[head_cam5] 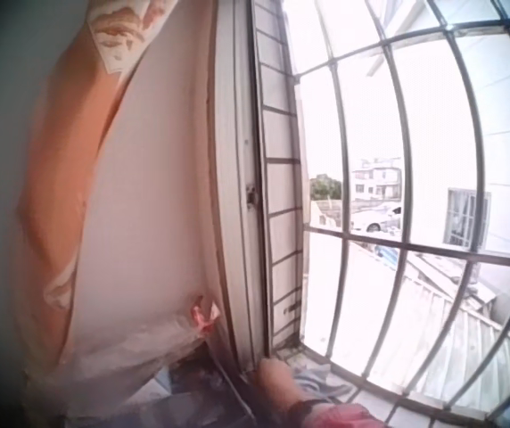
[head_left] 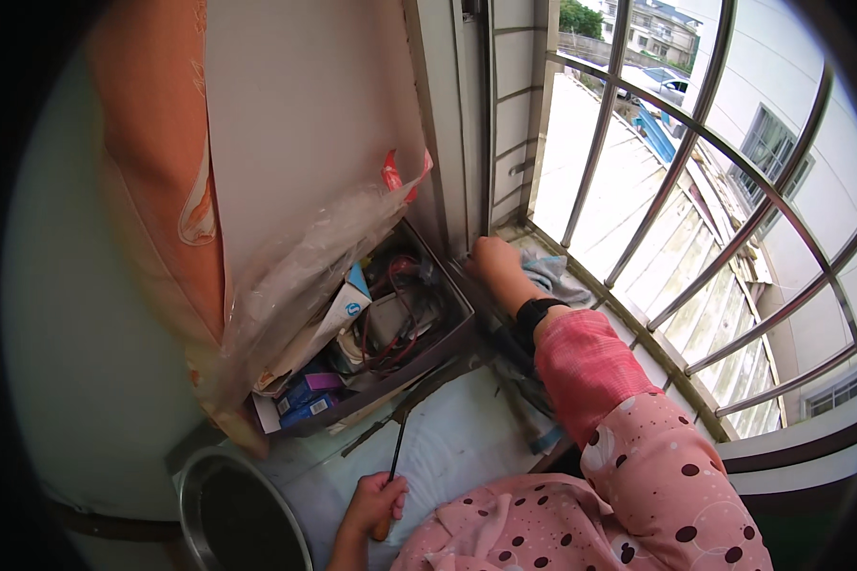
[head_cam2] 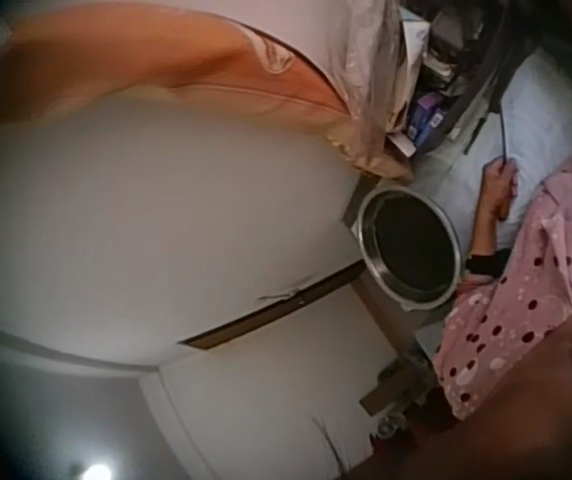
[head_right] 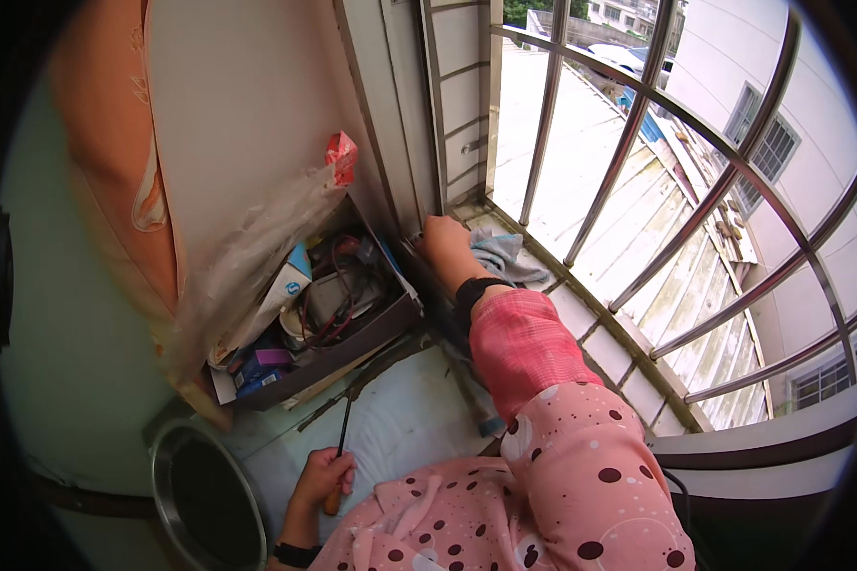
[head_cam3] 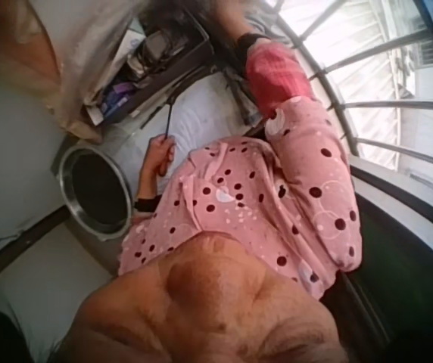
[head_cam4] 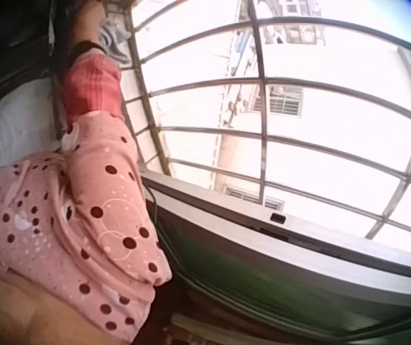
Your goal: The person cleans the track and frame of a window using a cloth, rinsing the cloth in a bowl of water during the process.
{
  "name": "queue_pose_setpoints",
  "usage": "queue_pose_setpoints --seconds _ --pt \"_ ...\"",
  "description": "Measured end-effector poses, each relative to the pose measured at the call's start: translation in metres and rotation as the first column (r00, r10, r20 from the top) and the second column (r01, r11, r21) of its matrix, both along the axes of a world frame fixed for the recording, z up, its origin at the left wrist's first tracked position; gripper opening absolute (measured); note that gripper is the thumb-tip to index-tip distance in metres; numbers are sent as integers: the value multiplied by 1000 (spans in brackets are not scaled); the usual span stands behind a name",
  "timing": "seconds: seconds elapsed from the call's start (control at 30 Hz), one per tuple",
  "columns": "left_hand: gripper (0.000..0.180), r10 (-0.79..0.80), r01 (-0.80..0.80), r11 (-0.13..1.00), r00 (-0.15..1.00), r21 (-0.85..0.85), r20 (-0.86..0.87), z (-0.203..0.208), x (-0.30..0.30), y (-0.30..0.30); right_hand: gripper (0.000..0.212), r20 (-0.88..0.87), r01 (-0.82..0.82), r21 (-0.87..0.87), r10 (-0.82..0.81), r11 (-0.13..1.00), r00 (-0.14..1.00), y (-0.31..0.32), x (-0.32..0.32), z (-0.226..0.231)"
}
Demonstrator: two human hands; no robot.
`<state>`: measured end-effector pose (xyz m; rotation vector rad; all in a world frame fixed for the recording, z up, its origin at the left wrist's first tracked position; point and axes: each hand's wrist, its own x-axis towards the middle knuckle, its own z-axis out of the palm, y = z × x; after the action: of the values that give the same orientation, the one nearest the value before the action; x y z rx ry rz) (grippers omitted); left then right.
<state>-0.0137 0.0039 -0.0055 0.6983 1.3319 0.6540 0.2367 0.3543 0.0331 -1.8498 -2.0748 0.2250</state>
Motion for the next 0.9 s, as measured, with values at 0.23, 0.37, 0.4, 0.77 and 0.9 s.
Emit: queue_pose_setpoints --seconds 0.23,0.37,0.4,0.77,0.9 --pt "18 7 -6 1000 999 12 -47 -1 -1 -1 32 187 -211 -321 281 923 941 -44 40 30" --pt "18 -12 12 1000 999 8 -43 2 0 1 23 188 -173 -212 214 962 959 -40 26 29" --pt "18 -8 8 1000 999 1 -47 1 -1 1 24 172 -152 -174 182 973 968 -32 19 20" --pt "18 19 -17 999 997 34 -70 5 4 -2 24 -79 55 -85 -62 995 995 -1 -14 17" --pt "17 16 -13 999 997 44 -69 4 4 0 23 -106 97 -27 -100 995 989 -6 -15 13"
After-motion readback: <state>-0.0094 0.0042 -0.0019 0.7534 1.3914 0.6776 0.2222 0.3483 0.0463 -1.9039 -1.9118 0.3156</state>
